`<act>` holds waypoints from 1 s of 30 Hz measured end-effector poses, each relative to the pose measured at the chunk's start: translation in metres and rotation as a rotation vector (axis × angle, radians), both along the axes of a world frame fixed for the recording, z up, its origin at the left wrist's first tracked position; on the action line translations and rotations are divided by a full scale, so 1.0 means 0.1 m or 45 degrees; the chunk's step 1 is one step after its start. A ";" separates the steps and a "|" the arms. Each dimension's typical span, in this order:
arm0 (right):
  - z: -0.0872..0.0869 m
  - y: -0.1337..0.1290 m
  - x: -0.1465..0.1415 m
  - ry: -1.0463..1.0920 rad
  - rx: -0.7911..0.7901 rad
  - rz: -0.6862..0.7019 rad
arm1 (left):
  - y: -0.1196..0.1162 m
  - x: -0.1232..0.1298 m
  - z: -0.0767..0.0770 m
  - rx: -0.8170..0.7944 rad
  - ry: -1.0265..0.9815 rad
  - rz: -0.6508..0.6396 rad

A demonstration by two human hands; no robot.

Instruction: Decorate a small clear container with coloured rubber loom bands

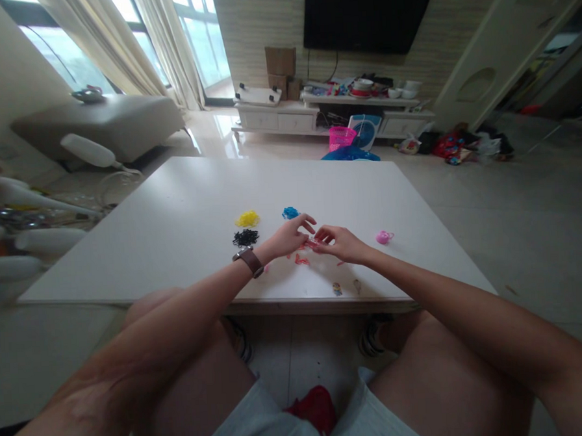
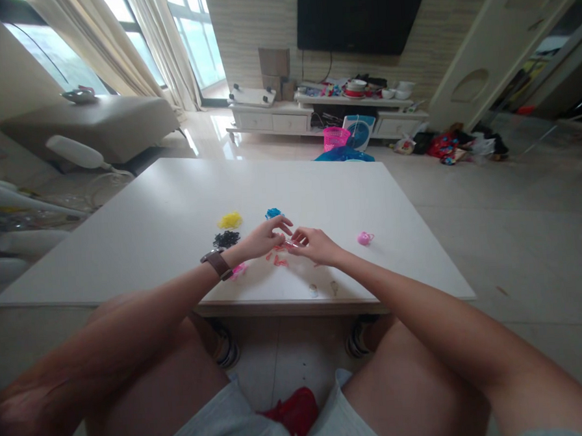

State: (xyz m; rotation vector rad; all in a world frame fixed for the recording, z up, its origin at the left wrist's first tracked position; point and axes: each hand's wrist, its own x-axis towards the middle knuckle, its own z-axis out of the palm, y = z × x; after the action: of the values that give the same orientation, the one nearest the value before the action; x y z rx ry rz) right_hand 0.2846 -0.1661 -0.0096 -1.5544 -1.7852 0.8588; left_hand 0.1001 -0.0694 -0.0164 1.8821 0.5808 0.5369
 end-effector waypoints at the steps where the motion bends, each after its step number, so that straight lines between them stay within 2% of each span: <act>1: 0.00 0.00 0.00 0.012 -0.003 0.002 | 0.00 -0.01 0.01 0.050 0.005 -0.040; 4: 0.00 0.01 -0.01 0.065 -0.013 0.006 | 0.00 -0.03 0.03 0.109 -0.009 -0.084; 8: 0.01 0.02 -0.01 0.239 -0.076 -0.010 | 0.02 -0.04 0.11 0.054 -0.080 -0.020; 11: 0.06 0.02 -0.01 0.475 -0.125 -0.038 | 0.09 -0.05 0.20 0.048 -0.201 0.113; 14: 0.13 0.03 0.01 0.710 -0.104 -0.069 | 0.24 -0.12 0.25 0.179 -0.196 0.325; 15: 0.14 0.04 0.02 0.765 -0.068 -0.078 | 0.29 -0.15 0.25 0.245 -0.120 0.367; 17: 0.16 0.06 0.06 0.817 0.016 -0.094 | 0.37 -0.23 0.21 0.372 0.132 0.342; 20: 0.17 0.08 0.10 0.780 0.100 -0.163 | 0.39 -0.32 0.11 0.516 0.582 0.124; 23: 0.17 0.07 0.13 0.691 0.123 -0.219 | 0.29 -0.33 0.01 0.611 0.892 -0.040; 27: 0.18 0.05 0.13 0.618 0.121 -0.197 | 0.22 -0.26 -0.07 0.680 1.054 -0.117; 30: 0.16 0.05 0.14 0.579 0.090 -0.220 | 0.27 -0.24 -0.11 0.716 1.039 -0.058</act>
State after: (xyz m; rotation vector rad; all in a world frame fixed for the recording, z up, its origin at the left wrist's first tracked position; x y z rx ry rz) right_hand 0.2985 -0.1614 0.0066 -1.3164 -1.3230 0.9613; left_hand 0.0761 -0.0425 -0.0275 2.6469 0.9734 -0.1619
